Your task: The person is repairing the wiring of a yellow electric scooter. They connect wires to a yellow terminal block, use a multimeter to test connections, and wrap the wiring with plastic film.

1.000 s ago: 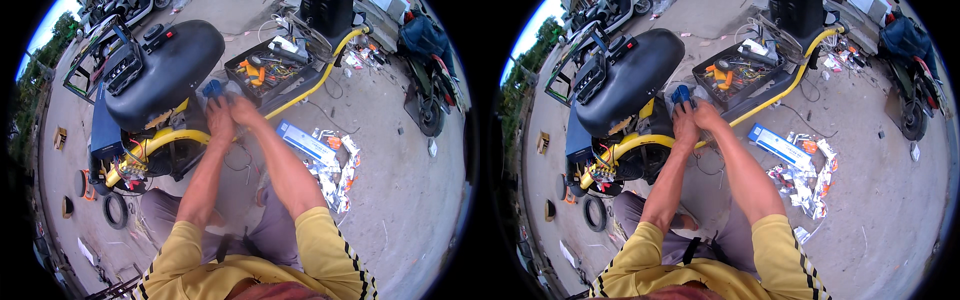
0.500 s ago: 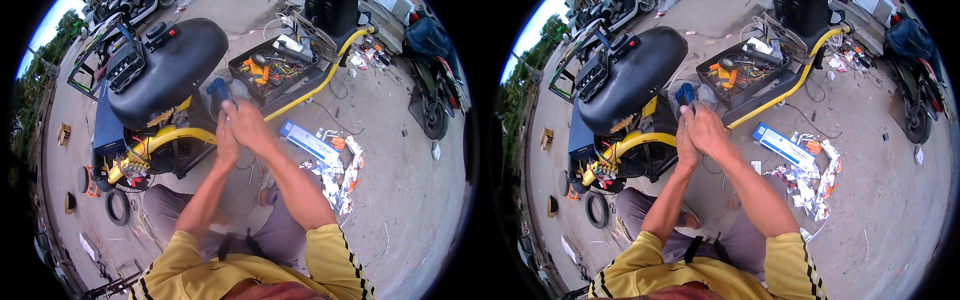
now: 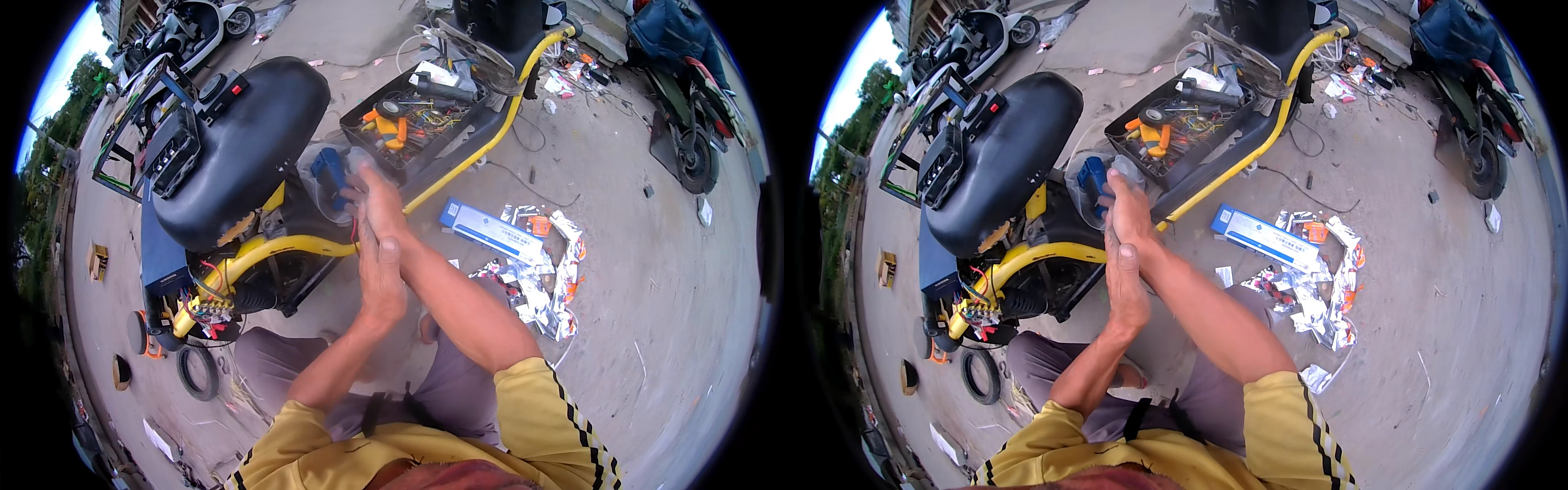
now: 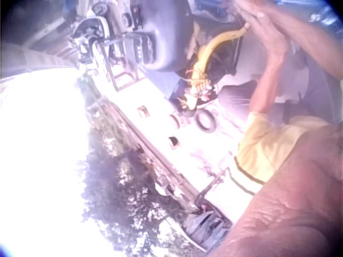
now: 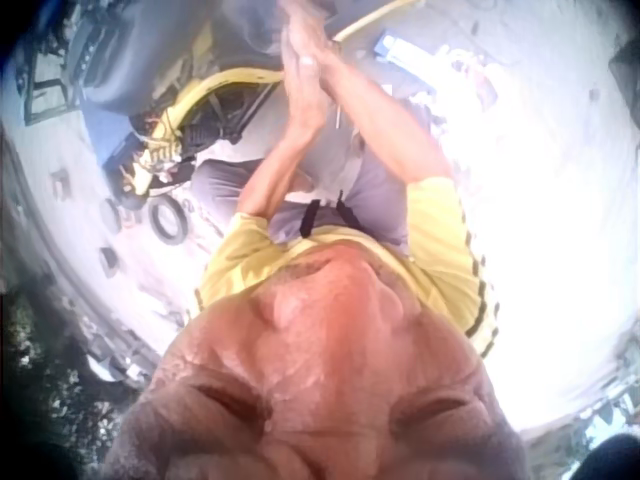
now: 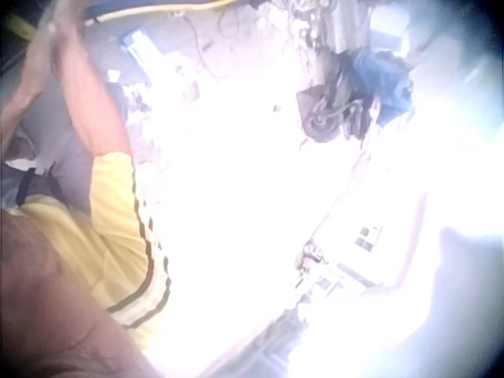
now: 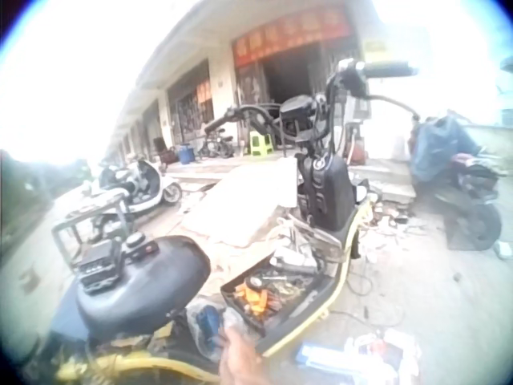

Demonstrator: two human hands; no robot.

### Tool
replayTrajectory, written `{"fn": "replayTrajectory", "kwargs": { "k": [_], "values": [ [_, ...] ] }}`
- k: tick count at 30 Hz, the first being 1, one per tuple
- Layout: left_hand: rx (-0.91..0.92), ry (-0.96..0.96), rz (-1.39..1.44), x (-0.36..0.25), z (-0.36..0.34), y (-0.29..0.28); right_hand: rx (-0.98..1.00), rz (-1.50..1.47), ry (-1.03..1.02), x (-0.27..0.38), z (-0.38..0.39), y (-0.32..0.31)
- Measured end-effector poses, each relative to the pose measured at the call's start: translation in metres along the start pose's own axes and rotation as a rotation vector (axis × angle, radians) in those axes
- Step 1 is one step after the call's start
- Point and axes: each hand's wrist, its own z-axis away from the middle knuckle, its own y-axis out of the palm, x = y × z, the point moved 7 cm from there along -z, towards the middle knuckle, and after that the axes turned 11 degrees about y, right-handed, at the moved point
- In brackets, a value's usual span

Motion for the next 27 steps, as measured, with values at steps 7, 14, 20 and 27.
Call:
{"fn": "replayTrajectory", "kwargs": {
  "k": [7,14,20,27],
  "values": [
    [0.064,0.146,-0.235,-0.019,0.007,-0.043,0.189,-0.193,0.349,-0.057,0.053,0.039],
    [0.172,0.457,-0.458,-0.016,0.03,-0.07,0.214,-0.177,0.374,-0.055,0.094,0.056],
    [0.215,0.43,-0.599,-0.034,0.045,-0.08,0.315,-0.032,0.366,-0.062,0.075,0.055],
    [0.257,0.39,-0.724,-0.055,0.09,-0.085,0.252,0.12,0.252,-0.044,0.074,0.05]
  ]
}}
